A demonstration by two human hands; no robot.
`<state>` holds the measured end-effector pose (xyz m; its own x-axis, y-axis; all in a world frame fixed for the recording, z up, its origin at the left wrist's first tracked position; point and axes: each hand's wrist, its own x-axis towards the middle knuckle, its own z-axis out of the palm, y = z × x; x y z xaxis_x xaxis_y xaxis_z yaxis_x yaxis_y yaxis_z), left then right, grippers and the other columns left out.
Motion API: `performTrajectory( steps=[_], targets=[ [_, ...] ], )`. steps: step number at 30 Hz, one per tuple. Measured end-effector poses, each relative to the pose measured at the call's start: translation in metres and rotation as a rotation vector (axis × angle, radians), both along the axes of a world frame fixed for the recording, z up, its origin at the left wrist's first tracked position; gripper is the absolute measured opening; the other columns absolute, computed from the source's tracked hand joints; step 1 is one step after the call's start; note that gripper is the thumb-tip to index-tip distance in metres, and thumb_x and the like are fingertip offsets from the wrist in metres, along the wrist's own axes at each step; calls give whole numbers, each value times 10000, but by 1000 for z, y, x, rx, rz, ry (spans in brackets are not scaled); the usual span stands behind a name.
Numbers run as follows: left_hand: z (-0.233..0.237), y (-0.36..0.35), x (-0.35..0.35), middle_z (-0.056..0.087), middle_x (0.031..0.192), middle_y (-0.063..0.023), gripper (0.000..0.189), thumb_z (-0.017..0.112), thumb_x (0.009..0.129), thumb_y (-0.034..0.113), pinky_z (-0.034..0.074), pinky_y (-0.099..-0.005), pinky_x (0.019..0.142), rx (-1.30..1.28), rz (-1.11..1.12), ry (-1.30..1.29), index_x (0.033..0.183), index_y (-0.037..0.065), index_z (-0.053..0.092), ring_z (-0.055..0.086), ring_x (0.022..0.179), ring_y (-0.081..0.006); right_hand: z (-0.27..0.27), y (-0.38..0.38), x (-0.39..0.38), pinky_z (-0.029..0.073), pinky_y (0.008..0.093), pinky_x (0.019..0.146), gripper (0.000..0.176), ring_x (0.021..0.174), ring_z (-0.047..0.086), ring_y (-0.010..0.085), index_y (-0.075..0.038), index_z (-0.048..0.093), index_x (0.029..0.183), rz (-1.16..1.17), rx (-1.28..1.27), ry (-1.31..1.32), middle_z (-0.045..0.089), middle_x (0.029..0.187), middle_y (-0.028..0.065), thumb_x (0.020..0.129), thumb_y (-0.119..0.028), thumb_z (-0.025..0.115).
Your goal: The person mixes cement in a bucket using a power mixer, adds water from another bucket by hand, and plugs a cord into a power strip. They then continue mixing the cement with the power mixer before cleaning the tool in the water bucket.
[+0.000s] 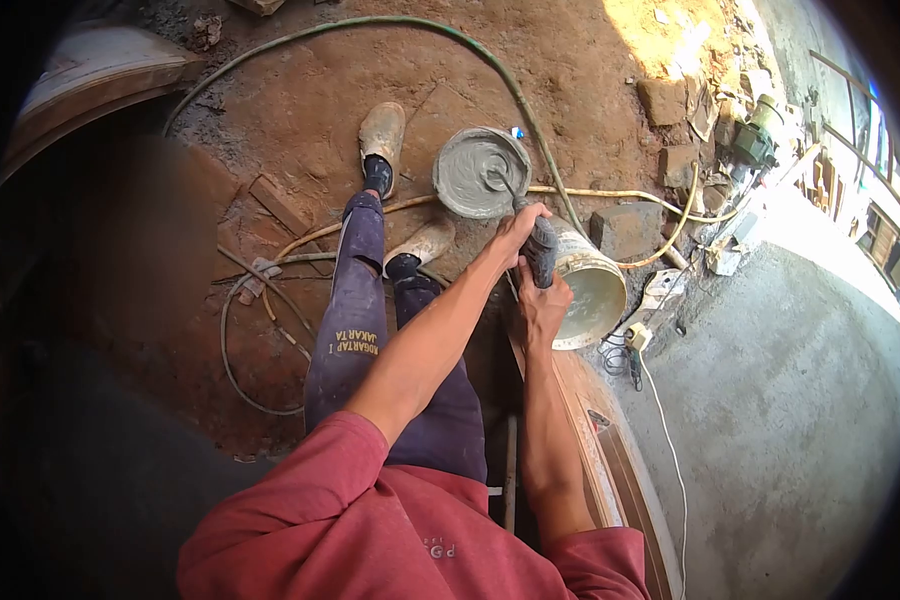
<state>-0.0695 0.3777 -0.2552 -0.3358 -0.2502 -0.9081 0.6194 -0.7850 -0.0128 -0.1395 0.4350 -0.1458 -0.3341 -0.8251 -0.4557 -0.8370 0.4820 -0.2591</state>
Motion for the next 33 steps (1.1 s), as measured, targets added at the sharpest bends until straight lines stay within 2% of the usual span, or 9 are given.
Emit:
performTrajectory(
  steps=[4,7,11,14,15,22,26,33],
  targets=[
    [-1,9,-3,599,712,-74,340,709,732,338,481,-373,559,12,-6,13,820,31,589,585,596,-209,1,7,-2,511,456,684,555,683,675,414,89,689,860,3,-28,-22,675,738,272,841,-461,761],
    [10,14,-3,600,732,-75,379,721,713,355,484,-385,577,43,16,-21,843,22,596,592,620,-216,5,10,-3,511,449,676,540,645,671,370,90,692,849,-17,53,10,670,710,262,843,-445,762],
    [9,21,3,600,734,-76,411,727,706,360,490,-396,590,80,-44,-6,870,5,599,599,636,-218,7,20,-1,509,451,670,531,639,670,379,90,693,840,-15,6,-28,663,696,264,842,-436,765],
    [2,37,-6,594,788,-97,439,715,679,401,421,-430,586,96,-32,-32,820,-1,607,554,674,-225,10,26,1,508,455,669,523,649,674,387,85,693,845,-29,46,-44,665,699,263,843,-433,764],
    [3,37,-6,583,762,-91,437,715,676,407,406,-436,565,120,-43,-71,798,1,605,542,650,-228,12,26,5,505,454,666,525,653,675,389,84,689,847,-17,32,-30,663,696,261,847,-435,762],
    [12,46,7,566,697,-65,400,723,672,395,381,-424,519,103,21,-43,762,26,596,534,598,-208,9,37,10,499,445,646,491,635,663,397,76,696,866,-21,33,-66,653,685,262,851,-410,766],
    [6,49,11,557,676,-64,392,727,671,401,384,-420,519,143,18,-31,756,41,593,535,574,-214,12,38,13,498,442,641,474,633,658,404,71,696,869,-46,104,-59,646,681,262,851,-397,768],
    [7,50,28,605,720,-77,411,732,670,408,428,-421,575,110,33,-86,763,21,629,568,632,-224,6,35,28,491,430,630,432,595,632,386,59,697,867,-8,28,-102,630,658,252,847,-366,771]
  ],
)
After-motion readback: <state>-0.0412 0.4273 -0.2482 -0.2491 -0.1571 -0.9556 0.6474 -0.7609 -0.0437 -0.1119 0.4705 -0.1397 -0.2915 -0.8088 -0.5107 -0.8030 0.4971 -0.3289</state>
